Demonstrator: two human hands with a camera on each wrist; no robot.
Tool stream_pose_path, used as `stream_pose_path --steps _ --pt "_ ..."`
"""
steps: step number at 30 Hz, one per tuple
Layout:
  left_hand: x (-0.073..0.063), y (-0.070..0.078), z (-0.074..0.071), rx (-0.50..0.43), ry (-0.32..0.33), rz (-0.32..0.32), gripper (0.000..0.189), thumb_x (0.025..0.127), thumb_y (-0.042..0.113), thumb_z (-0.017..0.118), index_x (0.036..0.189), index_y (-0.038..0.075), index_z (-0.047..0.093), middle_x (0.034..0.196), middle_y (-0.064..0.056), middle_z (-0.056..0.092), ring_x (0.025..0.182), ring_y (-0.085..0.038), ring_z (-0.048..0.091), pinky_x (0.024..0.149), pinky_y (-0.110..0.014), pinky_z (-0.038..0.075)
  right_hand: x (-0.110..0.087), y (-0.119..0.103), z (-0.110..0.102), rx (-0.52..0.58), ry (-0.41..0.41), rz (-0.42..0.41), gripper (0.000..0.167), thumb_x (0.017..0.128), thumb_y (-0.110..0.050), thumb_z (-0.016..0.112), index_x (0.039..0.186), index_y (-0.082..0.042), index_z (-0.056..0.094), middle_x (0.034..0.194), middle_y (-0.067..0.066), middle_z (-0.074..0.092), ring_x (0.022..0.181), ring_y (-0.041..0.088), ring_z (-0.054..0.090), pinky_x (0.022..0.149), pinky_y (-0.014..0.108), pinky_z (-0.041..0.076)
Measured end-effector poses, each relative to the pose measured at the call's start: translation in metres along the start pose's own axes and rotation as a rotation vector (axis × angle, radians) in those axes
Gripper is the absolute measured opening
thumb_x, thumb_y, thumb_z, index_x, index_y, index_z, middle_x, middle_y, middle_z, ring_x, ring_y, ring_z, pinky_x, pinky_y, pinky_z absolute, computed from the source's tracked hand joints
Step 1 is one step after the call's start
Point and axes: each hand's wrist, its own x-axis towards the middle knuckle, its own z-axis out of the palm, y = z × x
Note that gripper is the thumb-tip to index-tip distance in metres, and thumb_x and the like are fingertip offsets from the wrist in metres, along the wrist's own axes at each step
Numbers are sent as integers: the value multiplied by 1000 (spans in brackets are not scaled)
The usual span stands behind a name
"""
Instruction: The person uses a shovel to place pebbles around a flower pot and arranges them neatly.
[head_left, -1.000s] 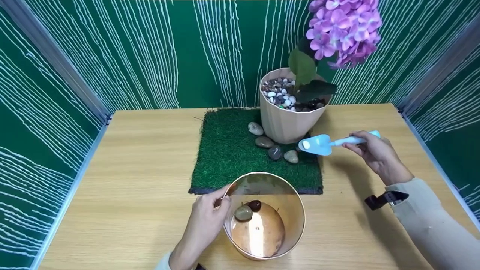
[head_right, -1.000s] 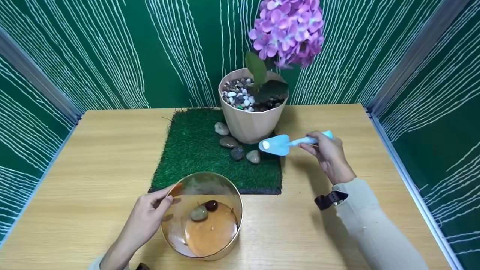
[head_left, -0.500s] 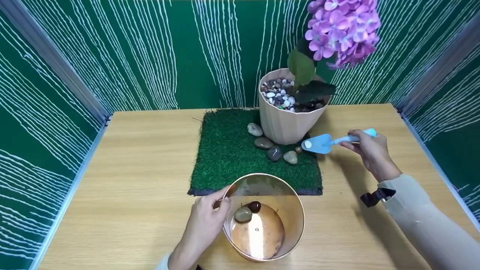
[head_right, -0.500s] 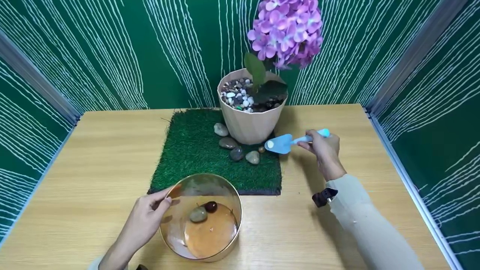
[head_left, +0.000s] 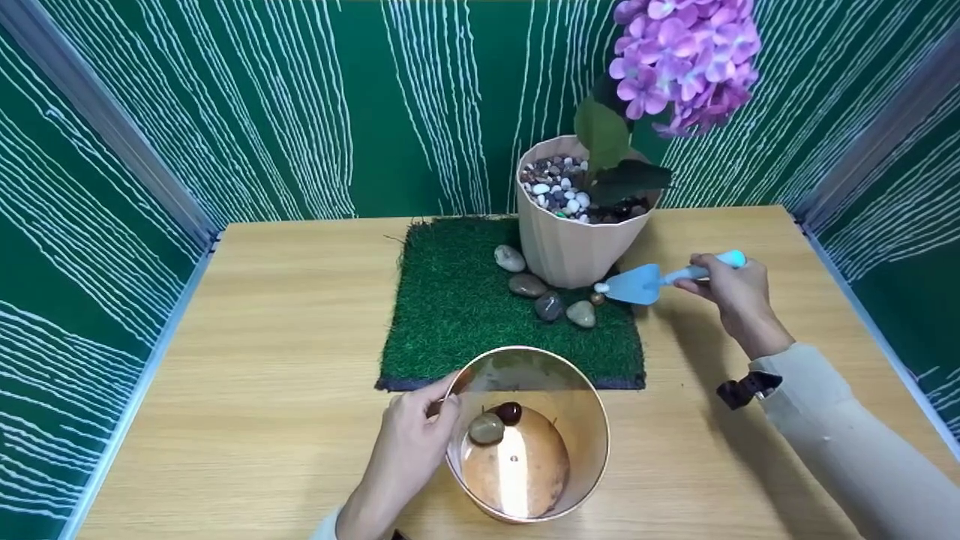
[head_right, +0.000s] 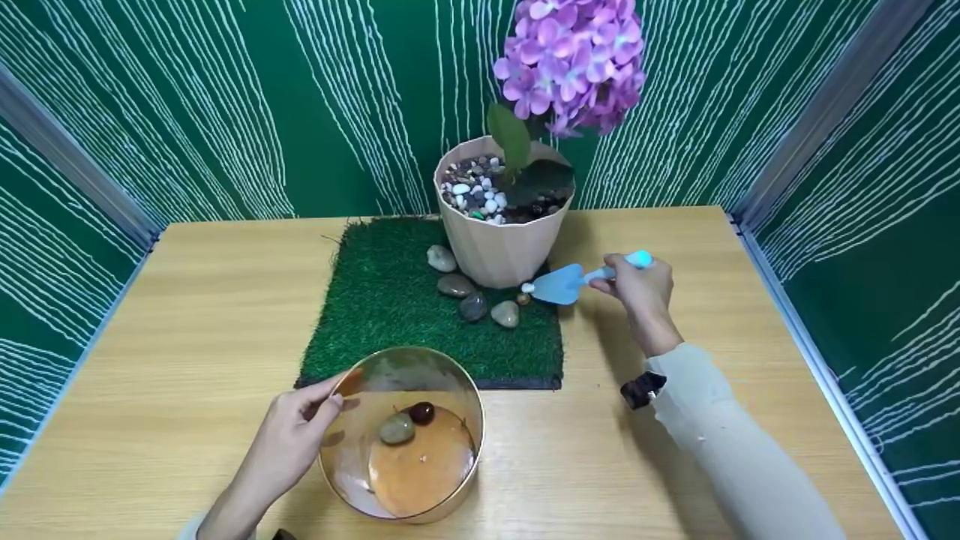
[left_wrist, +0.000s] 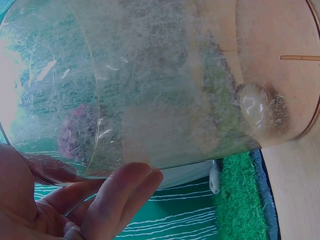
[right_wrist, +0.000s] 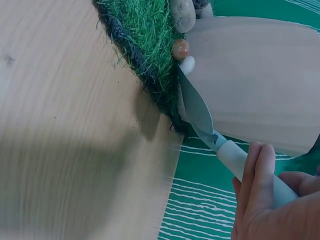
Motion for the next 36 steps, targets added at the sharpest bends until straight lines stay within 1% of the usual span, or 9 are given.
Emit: stream_pose_path --steps 3,8,11,16,20,22,25,29,36 --pt "0 0 0 4 2 -1 40 101 10 55 138 6 70 132 -13 71 124 -22 64 99 -44 58 -1 -1 -1 -8 -1 -3 23 104 -12 63 119 4 56 85 2 73 78 12 78 79 21 60" --pt "0 0 0 6 1 -2 40 102 10 54 138 5 70 133 -13 71 125 -23 63 101 -46 57 -4 -2 -4 -12 1 -9 21 104 -12 63 118 3 57 86 2 73 79 12 78 79 21 60" --pt "0 1 0 7 -6 -7 40 102 12 54 139 5 69 133 -14 71 124 -23 64 102 -47 56 -6 -3 -8 6 8 -11 16 104 -12 64 114 0 61 85 3 74 79 12 78 79 22 61" --pt "0 0 0 7 -14 -11 41 102 12 54 141 4 68 131 -15 72 116 -22 68 101 -46 57 -9 -6 -15 43 16 -15 8 102 -11 66 103 -4 67 86 4 73 78 13 78 78 22 61" --pt "1 0 0 11 -9 -4 41 102 11 53 140 4 68 130 -15 72 118 -24 69 99 -46 58 -13 -10 -19 85 17 -13 9 101 -11 69 94 -5 72 86 5 73 77 15 79 79 23 61" --pt "1 0 0 12 -8 -3 41 102 11 53 139 4 69 131 -15 72 120 -26 68 99 -47 58 -16 -12 -20 105 13 -11 10 100 -11 70 93 -5 73 87 5 72 78 16 79 80 24 62" --pt "2 0 1 18 -9 -4 41 102 11 53 139 3 69 131 -15 72 121 -26 68 99 -48 58 -24 -18 -21 123 -12 -21 10 102 -13 69 96 -6 74 91 5 72 81 15 79 82 24 61" --pt "2 0 1 26 -7 -3 41 102 12 54 139 3 69 131 -15 71 122 -26 67 99 -49 58 -39 -28 -19 157 -83 -74 13 104 -14 66 101 -6 76 96 6 74 84 16 79 83 25 62" --pt "2 -1 0 28 -1 -13 40 102 12 55 139 4 69 131 -16 71 120 -27 68 98 -47 59 -74 -40 -1 188 -211 -175 16 105 -15 66 107 -2 76 103 8 76 85 20 79 81 27 63"
